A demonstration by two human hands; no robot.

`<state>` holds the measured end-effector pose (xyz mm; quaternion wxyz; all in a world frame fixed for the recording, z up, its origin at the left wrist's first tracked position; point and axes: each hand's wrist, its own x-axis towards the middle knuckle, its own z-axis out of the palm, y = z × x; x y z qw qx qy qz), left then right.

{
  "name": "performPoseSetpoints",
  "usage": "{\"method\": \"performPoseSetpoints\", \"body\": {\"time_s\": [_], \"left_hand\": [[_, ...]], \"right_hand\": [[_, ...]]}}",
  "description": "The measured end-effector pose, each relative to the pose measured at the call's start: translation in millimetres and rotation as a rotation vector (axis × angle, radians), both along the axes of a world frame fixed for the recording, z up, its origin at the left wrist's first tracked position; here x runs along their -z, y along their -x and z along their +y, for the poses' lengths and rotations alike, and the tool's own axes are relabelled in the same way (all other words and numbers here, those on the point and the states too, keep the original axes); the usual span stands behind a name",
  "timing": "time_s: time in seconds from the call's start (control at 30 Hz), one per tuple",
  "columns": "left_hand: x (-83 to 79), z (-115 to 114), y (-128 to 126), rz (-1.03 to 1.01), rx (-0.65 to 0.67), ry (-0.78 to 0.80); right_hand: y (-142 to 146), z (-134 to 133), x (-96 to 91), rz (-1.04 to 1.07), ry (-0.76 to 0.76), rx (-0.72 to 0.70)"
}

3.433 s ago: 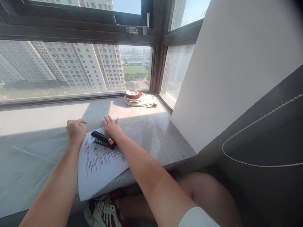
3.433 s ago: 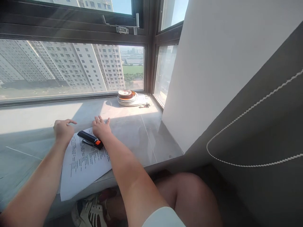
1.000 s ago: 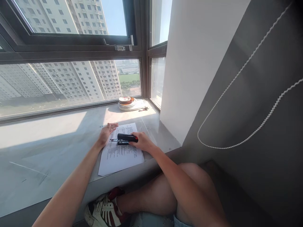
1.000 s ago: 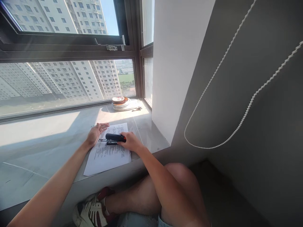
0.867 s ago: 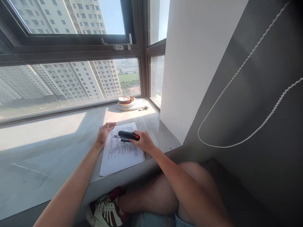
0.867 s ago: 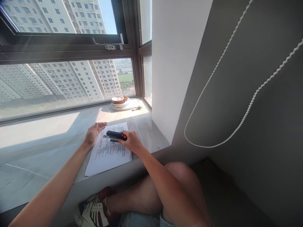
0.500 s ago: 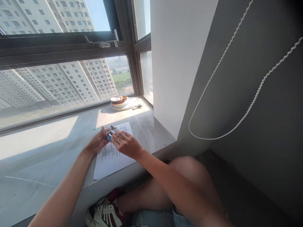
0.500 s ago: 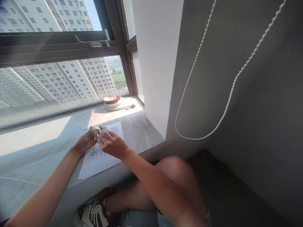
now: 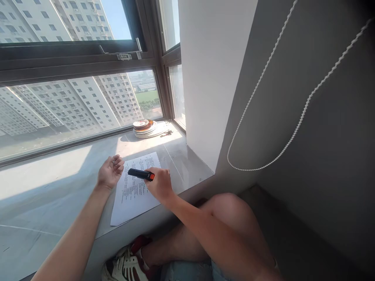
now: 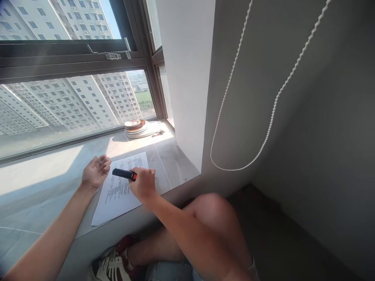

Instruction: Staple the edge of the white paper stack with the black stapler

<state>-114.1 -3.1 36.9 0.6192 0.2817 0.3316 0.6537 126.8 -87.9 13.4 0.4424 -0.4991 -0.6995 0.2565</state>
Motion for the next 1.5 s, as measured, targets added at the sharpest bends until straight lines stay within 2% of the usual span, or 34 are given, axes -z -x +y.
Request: {"method": "performPoseSetpoints", "body": {"time_s": [0.1,0.23,0.3,0.37,0.5,0.6,0.7,0.9,0.97,1.03,1.13,1.2,1.27,1.33,1.5], "left_hand": [[-5.0,-7,-6,-0.027,0.113,-0.06],[-9.1,-15,-13,0.005,0.136,-0.121],[-10.3,-20,-14,0.061,0.15,-0.169],[-10.2,-23,-13,0.147,0.18,-0.221],[-2.1,-23,-9,0.341,0.161,-0.316],[8.9,-18,-5,0.453,0.152,-0.335],[17.5,-13,-2,0.518,0.177,-0.323],[16.7,-13,-5,0.632,0.217,-0.373],[14.3,-13,2,0.722,0.143,-0.375],[13.7,-13,16,0.893,-0.104,-0.296],[18.6,-11,43,1.316,-0.606,0.033],[24.9,-6,58,1.531,-0.746,0.228],[31.8,1,65,1.628,-0.737,0.286],[37.7,9,66,1.686,-0.686,0.258],[46.9,24,63,1.809,-0.451,0.152]], "right_hand": [[3,0,5.0,-0.006,0.067,-0.014],[-2,5,10.1,-0.089,0.065,-0.031],[-7,8,7.8,-0.104,-0.004,-0.032],[-10,14,-1.2,-0.121,-0.147,-0.052],[3,37,-33.4,-0.183,-0.412,-0.248],[24,59,-50.4,-0.227,-0.463,-0.346],[42,73,-52.8,-0.309,-0.458,-0.414],[44,84,-47.0,-0.344,-0.503,-0.352],[31,94,-44.4,-0.334,-0.478,-0.295],[7,110,-38.1,-0.328,-0.382,-0.194],[-43,137,-20.9,-0.421,-0.101,0.02],[-73,152,-7.6,-0.482,-0.005,0.113],[-91,164,3.1,-0.501,0.02,0.13],[-98,172,9.5,-0.511,0.029,0.129],[-97,179,13.1,-0.516,0.042,0.092]]}}
